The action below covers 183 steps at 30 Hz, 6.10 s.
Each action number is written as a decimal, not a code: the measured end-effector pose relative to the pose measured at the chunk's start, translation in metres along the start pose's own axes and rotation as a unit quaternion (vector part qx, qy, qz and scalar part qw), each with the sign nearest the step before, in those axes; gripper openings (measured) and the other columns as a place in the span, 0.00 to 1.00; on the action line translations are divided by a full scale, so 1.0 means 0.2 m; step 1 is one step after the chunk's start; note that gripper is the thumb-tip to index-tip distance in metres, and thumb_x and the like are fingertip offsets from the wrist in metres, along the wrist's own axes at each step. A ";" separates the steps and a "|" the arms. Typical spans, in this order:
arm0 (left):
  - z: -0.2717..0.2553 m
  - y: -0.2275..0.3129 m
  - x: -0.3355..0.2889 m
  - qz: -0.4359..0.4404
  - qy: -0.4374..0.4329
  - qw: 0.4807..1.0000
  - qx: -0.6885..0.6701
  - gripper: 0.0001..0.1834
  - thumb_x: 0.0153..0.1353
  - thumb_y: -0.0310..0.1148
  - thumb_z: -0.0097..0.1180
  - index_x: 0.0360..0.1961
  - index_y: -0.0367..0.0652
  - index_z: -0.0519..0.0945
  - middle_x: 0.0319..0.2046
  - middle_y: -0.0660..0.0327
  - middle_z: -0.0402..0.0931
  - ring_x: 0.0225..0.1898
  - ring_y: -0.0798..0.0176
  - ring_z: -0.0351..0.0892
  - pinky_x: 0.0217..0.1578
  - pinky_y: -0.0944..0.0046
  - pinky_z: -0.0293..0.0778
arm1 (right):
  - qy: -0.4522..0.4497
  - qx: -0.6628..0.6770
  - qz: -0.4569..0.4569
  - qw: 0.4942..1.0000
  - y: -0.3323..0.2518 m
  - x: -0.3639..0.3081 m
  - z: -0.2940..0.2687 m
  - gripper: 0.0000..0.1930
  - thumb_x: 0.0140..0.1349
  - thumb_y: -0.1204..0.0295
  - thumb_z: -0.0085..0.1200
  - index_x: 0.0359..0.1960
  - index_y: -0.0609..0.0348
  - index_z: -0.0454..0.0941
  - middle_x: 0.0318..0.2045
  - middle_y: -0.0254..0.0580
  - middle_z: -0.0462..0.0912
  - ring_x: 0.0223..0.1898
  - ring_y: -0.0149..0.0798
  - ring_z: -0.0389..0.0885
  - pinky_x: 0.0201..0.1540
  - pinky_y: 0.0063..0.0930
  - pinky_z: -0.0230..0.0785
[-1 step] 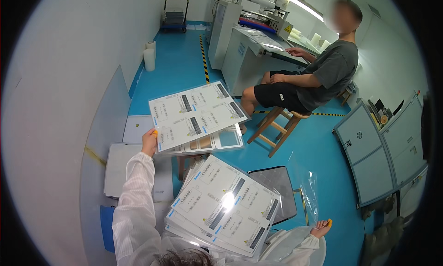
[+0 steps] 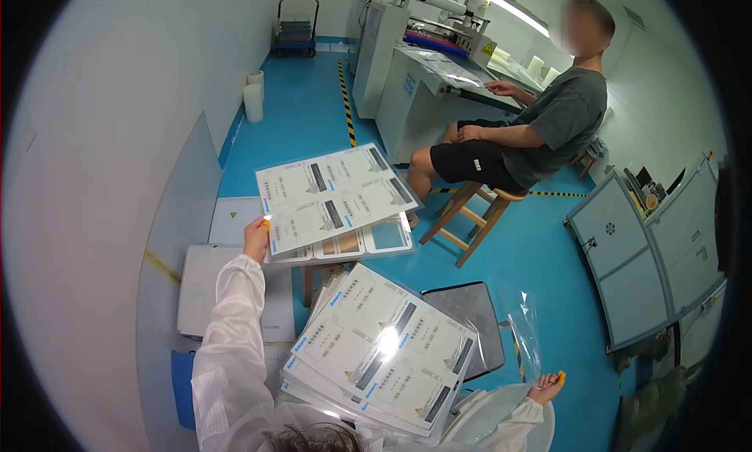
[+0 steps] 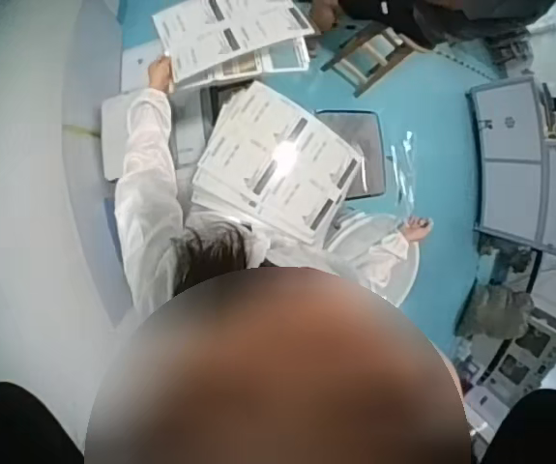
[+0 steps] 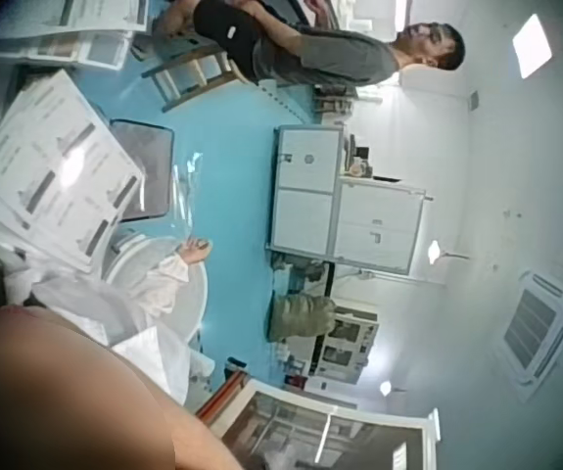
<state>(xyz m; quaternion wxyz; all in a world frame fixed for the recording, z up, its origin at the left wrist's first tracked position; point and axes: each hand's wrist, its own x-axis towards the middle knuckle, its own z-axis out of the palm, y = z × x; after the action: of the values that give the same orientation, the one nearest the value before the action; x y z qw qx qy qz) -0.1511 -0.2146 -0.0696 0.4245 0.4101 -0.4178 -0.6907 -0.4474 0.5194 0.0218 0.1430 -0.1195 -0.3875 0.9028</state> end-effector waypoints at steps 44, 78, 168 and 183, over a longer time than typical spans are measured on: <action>-0.15 0.12 -1.43 -0.086 -0.189 0.948 0.241 0.14 0.56 0.22 0.53 0.45 0.33 0.77 0.35 0.53 0.79 0.33 0.65 0.79 0.35 0.71 0.74 | -0.670 -0.495 0.128 0.538 0.69 -1.48 0.75 0.12 0.59 0.73 0.53 0.42 0.67 0.76 0.25 0.37 0.79 0.26 0.25 0.72 0.32 0.16 0.65; 0.11 0.05 -1.55 -0.133 -0.277 0.909 0.283 0.18 0.53 0.16 0.50 0.47 0.30 0.73 0.34 0.53 0.76 0.35 0.63 0.80 0.29 0.69 0.80 | -0.750 -0.533 -0.065 0.387 0.86 -1.73 0.55 0.21 0.48 0.55 0.61 0.31 0.61 0.74 0.23 0.44 0.77 0.20 0.48 0.77 0.23 0.35 0.70; 0.18 0.04 -0.07 0.044 0.070 0.989 0.123 0.18 0.55 0.19 0.51 0.49 0.32 0.74 0.29 0.59 0.78 0.22 0.73 0.73 0.18 0.75 0.65 | 0.136 -0.336 0.215 0.907 -0.53 -0.13 -2.31 0.05 0.58 0.74 0.49 0.29 0.61 0.75 0.27 0.45 0.79 0.32 0.43 0.77 0.38 0.39 0.68; 0.01 0.26 -0.61 0.035 -0.144 0.933 0.329 0.17 0.53 0.23 0.51 0.46 0.35 0.77 0.31 0.57 0.79 0.29 0.69 0.75 0.32 0.71 0.72 | -0.319 -0.663 0.324 0.594 0.07 -0.34 -1.65 0.15 0.63 0.69 0.45 0.49 0.61 0.71 0.53 0.48 0.71 0.53 0.43 0.71 0.51 0.33 0.67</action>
<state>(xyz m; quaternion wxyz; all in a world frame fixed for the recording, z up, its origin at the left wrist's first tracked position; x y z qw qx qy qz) -0.1041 -0.1161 0.0054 0.2250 0.4078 -0.6921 -0.5514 -0.2784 0.7056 -0.2038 -0.4108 -0.0036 -0.8358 0.3642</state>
